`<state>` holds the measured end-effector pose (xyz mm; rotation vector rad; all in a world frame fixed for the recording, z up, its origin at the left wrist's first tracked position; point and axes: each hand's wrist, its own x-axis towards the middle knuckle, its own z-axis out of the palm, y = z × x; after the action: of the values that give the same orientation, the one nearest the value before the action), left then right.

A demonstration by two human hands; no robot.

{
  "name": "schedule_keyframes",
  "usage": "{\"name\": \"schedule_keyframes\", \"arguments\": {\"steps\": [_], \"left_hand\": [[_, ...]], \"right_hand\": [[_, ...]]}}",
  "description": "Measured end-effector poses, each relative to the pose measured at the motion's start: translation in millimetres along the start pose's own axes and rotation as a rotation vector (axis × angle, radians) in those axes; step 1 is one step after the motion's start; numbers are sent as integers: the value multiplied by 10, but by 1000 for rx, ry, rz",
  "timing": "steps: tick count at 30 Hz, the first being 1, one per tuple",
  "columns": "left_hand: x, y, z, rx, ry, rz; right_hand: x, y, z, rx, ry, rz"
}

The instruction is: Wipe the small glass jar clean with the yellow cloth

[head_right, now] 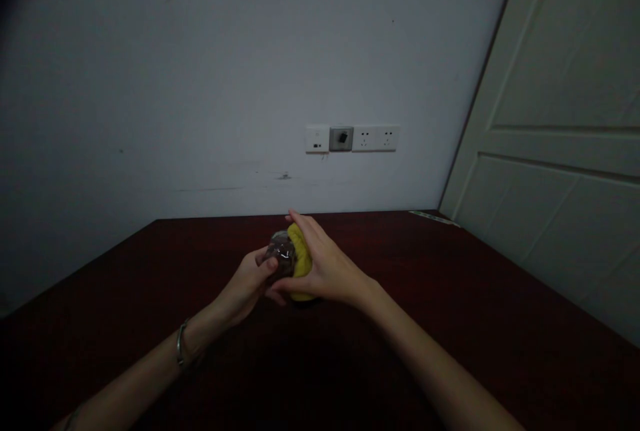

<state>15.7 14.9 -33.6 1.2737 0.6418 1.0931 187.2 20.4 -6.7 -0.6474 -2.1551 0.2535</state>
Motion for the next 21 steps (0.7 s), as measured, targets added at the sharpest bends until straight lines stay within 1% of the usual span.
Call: {"name": "schedule_keyframes", "arguments": {"steps": [3,5,10,13,17,21], "left_hand": [[-11,23,1,27,-6,-15],[-14,44,-12,33,-43,-19],[6,98,-77,75,-151,-45],[27,109,-98,109,-164,-62],[39,115,-79,96,-133,-41],[63,116,-76,92,-163,0]], "right_hand": [[-5,33,30,47,45,16],[-13,63,41,102,76,51],[-24,160,76,374,167,238],[-16,185,126,514,214,327],[-7,142,199,617,212,375],[-14,100,228,627,200,378]]}}
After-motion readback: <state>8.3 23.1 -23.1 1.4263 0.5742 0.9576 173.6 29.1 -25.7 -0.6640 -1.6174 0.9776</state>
